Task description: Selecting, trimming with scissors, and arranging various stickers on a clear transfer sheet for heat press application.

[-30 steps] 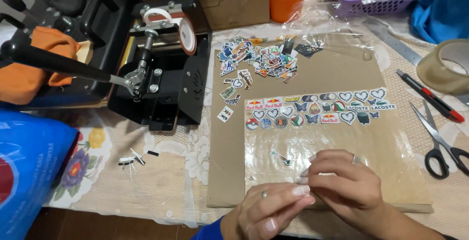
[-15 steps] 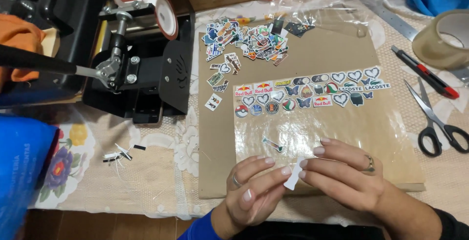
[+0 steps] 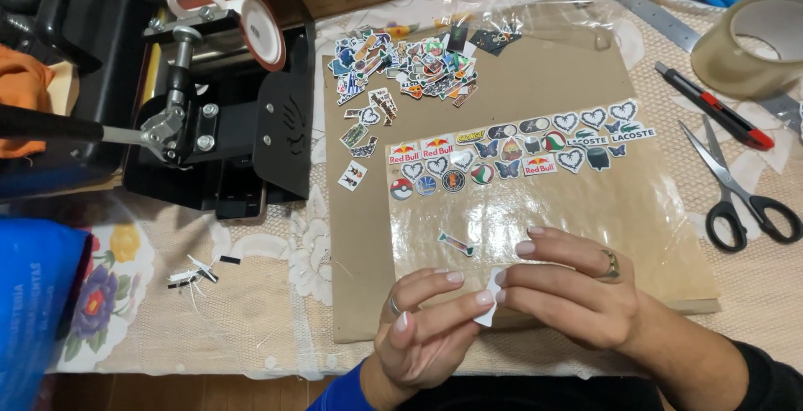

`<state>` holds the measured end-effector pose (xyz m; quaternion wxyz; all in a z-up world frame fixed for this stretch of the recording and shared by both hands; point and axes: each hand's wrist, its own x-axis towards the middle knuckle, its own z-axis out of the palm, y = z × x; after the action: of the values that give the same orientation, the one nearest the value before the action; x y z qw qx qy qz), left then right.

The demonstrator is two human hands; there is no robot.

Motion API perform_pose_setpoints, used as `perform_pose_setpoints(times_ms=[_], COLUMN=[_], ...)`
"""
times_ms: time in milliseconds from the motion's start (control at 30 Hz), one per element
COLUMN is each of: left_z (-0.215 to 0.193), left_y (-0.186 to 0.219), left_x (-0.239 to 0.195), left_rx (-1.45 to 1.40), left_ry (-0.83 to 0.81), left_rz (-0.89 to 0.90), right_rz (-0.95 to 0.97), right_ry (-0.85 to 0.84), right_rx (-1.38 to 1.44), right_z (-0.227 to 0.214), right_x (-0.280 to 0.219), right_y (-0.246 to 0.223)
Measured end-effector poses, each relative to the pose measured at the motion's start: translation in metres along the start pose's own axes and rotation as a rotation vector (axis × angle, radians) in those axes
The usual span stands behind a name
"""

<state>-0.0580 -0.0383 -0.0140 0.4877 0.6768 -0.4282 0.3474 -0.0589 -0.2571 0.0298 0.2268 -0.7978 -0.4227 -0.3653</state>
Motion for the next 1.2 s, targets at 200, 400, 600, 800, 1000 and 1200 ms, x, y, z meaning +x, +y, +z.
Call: perform_pose_setpoints(times_ms=[200, 400, 600, 800, 1000, 1200], left_z=[0.001, 0.000, 0.002, 0.004, 0.005, 0.010], left_y=[0.001, -0.001, -0.001, -0.001, 0.000, -0.001], left_x=[0.005, 0.002, 0.002, -0.001, 0.000, -0.005], left_rx=[0.050, 0.050, 0.037, -0.048, -0.056, -0.082], left_ry=[0.030, 0.015, 0.033, 0.048, 0.071, 0.099], left_rz=[0.011, 0.009, 0.007, -0.060, -0.090, -0.081], right_rz=[-0.025, -0.028, -0.021, 0.004, 0.034, -0.015], right_ry=[0.035, 0.052, 0.051, 0.020, 0.041, 0.144], right_rx=[-0.013, -0.022, -0.024, -0.007, -0.006, -0.025], right_z=[0.002, 0.003, 0.004, 0.002, 0.005, 0.016], right_x=[0.002, 0.001, 0.001, -0.004, -0.002, -0.006], right_y=[0.001, 0.002, 0.001, 0.000, -0.002, 0.001])
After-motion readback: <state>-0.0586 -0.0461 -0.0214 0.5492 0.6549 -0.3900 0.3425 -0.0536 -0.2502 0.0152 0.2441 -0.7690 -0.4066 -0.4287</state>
